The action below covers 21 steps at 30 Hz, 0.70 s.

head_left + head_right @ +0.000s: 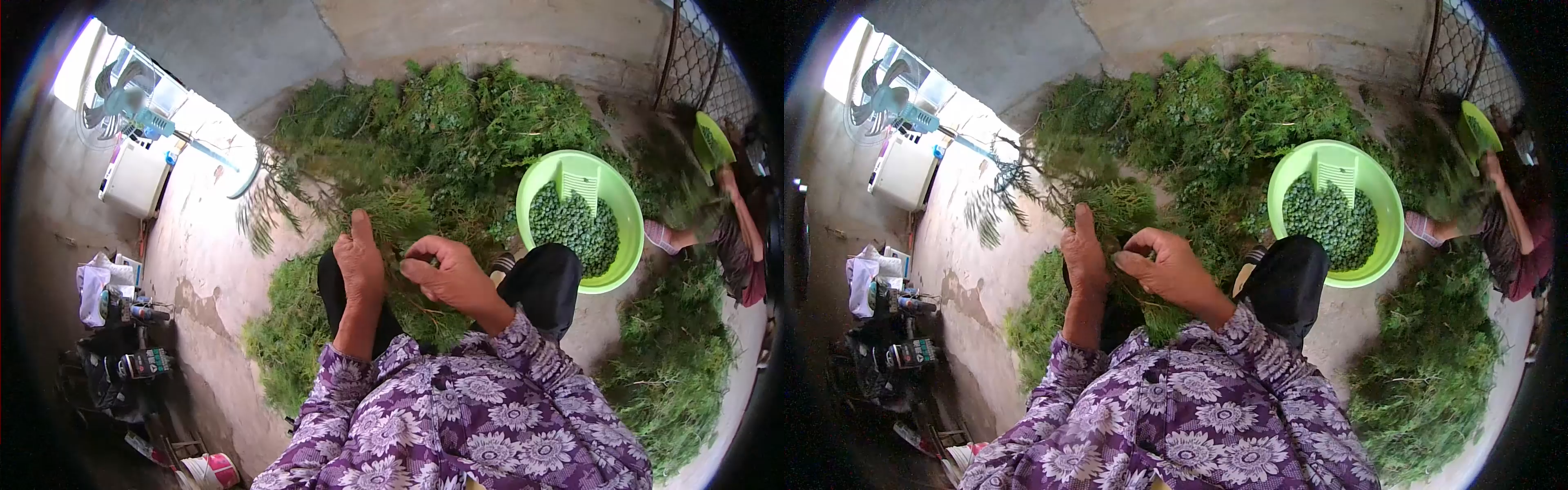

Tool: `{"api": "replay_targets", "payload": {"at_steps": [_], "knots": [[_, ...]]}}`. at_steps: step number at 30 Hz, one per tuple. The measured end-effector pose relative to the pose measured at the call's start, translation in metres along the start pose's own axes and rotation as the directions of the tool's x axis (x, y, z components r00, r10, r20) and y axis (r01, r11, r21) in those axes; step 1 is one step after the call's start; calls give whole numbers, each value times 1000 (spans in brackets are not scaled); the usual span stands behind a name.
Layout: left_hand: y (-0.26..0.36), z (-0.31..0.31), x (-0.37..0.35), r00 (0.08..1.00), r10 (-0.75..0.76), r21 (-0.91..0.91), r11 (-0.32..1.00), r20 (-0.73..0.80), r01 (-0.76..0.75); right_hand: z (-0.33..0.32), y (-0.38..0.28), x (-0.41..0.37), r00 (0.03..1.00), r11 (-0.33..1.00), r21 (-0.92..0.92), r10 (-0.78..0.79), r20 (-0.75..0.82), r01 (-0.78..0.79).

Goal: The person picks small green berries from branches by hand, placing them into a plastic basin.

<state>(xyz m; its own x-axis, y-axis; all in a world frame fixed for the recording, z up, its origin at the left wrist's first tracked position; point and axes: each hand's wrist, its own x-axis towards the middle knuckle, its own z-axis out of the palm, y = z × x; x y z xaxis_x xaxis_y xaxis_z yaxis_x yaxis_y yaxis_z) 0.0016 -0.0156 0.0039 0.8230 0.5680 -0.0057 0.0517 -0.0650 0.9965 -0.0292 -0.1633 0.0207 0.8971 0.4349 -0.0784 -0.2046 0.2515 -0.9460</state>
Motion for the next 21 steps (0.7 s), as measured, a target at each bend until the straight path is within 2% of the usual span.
{"api": "replay_targets", "payload": {"at_steps": [1, 2, 3, 4, 5, 6, 7, 9, 10, 12, 13, 15, 19, 21], "knots": [[-1, 0, -2, 1000, -1, 3, 1000, 0, 1, 2, 11, 6, 1000, 1000, 3, 1, 0, -1], [0, 1, -5, 999, 30, 7, 1000, 45, -31, 4, 24, 13, 978, 968, -151, -205, -27, 199], [1, 2, -7, 994, 61, 9, 998, 91, -62, 6, 24, 16, 914, 874, -304, -405, -22, 379], [4, 2, -9, 994, 60, 11, 998, 94, -61, 5, 22, 15, 914, 874, -304, -404, -26, 378], [8, 3, -12, 995, 55, 10, 998, 88, -56, 3, 17, 13, 979, 965, -167, -204, -7, 200], [11, 4, -14, 995, 51, 9, 999, 81, -52, 2, 12, 12, 999, 999, -34, 1, 43, 0], [15, 7, -16, 995, 52, 9, 999, 83, -53, 2, 12, 11, 999, 999, -34, 0, 42, 1], [20, 13, -17, 993, -116, -133, 984, 15, 117, 1, 13, 10, 998, 990, 131, 37, 53, -44], [18, 12, -15, 993, -118, -132, 984, 14, 119, 1, 14, 9, 998, 990, 133, 39, 53, -45], [13, 9, -9, 973, -210, -166, 961, 98, 224, 3, 16, 6, 1000, 995, 95, -11, 24, 9], [9, 9, -9, 973, -210, -165, 961, 97, 224, 3, 18, 5, 1000, 995, 96, -11, 24, 8], [2, 8, -8, 932, -262, -296, 896, 250, 331, 0, 23, 3, 1000, 995, 102, -11, -24, 13], [6, 10, -12, 921, -253, -232, 916, 298, 327, -4, 20, -3, 998, 993, 94, 66, 14, -67], [11, 12, -13, 894, -304, -342, 844, 331, 414, -1, 11, -12, 985, 984, -126, -142, -103, 128]]}}
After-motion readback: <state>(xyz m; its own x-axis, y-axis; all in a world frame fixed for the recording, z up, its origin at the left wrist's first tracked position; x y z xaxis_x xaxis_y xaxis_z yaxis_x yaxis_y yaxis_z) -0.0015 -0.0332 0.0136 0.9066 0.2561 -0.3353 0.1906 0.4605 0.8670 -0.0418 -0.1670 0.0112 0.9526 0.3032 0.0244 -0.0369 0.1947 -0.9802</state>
